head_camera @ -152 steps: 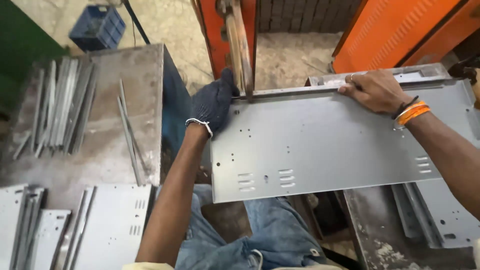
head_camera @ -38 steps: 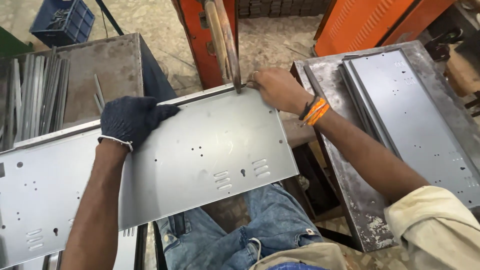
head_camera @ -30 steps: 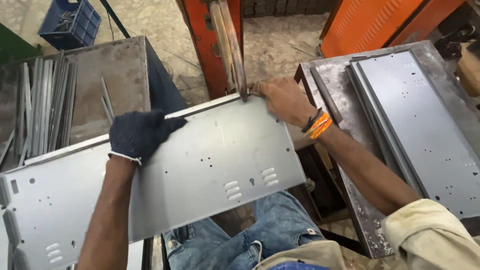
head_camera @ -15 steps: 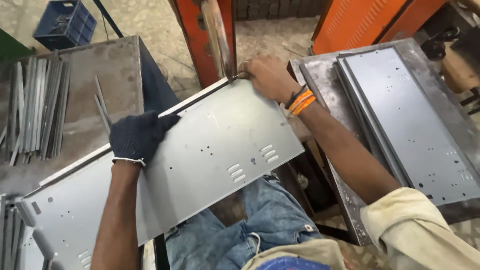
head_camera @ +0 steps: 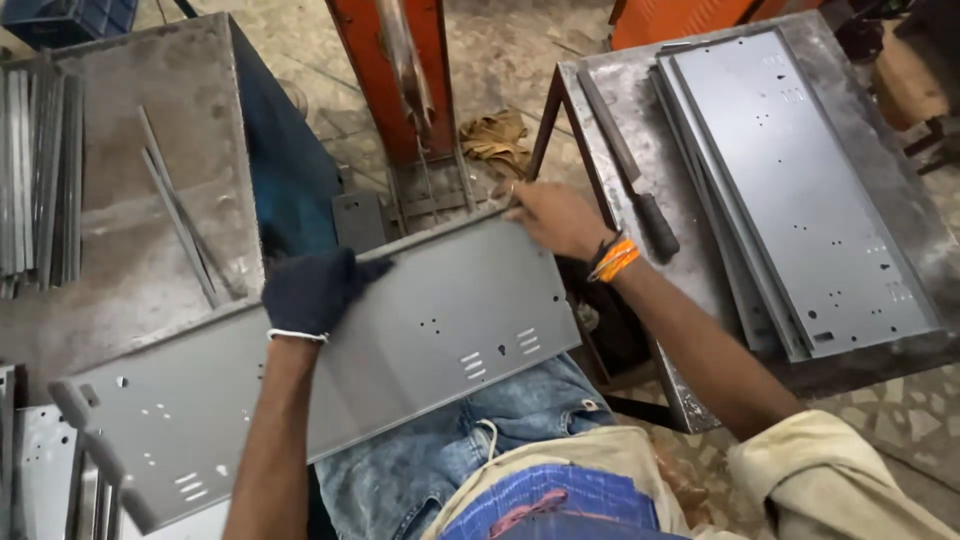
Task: Spot welding a metal reinforcement strip onto a flat metal panel at a manual workstation.
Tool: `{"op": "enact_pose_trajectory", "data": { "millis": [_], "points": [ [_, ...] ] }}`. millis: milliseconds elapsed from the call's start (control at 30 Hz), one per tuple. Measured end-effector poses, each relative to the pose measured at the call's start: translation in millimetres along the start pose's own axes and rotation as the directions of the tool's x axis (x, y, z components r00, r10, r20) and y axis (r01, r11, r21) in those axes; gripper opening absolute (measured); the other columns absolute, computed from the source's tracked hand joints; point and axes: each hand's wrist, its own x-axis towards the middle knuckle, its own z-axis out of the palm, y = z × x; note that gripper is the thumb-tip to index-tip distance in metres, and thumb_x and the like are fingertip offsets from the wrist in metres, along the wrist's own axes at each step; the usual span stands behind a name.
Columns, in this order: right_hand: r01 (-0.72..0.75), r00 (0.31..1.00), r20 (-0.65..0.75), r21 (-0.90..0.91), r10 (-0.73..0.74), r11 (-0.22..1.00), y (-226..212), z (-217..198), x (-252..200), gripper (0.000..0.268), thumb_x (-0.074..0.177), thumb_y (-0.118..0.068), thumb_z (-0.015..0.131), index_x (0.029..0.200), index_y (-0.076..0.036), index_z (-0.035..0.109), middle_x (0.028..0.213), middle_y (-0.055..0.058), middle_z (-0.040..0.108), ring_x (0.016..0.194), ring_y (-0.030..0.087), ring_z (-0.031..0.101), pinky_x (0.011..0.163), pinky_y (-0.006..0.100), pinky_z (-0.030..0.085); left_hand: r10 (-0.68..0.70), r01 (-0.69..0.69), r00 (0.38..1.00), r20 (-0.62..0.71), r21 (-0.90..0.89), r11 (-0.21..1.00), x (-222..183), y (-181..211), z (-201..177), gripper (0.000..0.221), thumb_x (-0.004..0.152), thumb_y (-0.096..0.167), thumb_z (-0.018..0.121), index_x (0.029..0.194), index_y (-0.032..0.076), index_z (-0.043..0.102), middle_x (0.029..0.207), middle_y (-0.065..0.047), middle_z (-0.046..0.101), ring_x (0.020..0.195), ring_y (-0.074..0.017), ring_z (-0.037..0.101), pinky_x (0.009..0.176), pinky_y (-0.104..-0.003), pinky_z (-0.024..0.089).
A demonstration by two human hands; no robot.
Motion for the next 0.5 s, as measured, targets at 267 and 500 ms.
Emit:
{"op": "enact_pose_trajectory", "data": {
  "millis": [267, 500],
  "points": [
    [-0.199, 0.97, 0.164, 0.112, 0.179, 0.974, -21.7, 12.9, -30.8, 0.068, 0.091, -0.032, 0.074, 0.151, -0.019, 0.046, 0.109, 0.024, 0.069, 0.11, 0.044, 0.063, 0.096, 0.052, 0.046, 0.03, -0.034, 0.999, -0.044, -0.088, 0.996, -19.8, 12.5, 21.0, 0.055, 0.079, 0.066, 0.075, 0.074, 0.011, 0.07, 0.073, -0.016, 0.068, 0.073, -0.0394, 0.067, 0.064, -0.052, 0.05],
    [0.084, 0.988, -0.115, -0.124, -0.099, 0.989, -43.8, 38.5, -17.6, 0.066, 0.071, -0.031, 0.087, 0.129, -0.014, 0.061, 0.133, 0.012, 0.059, 0.131, 0.033, 0.05, 0.11, 0.051, 0.033, -0.059, 0.043, 0.996, -0.073, -0.205, 0.978, -28.8, 13.8, 17.3, 0.058, 0.07, 0.058, 0.083, 0.102, 0.01, 0.078, 0.083, -0.014, 0.075, 0.081, -0.0377, 0.071, 0.072, -0.05, 0.054]
  ]
}}
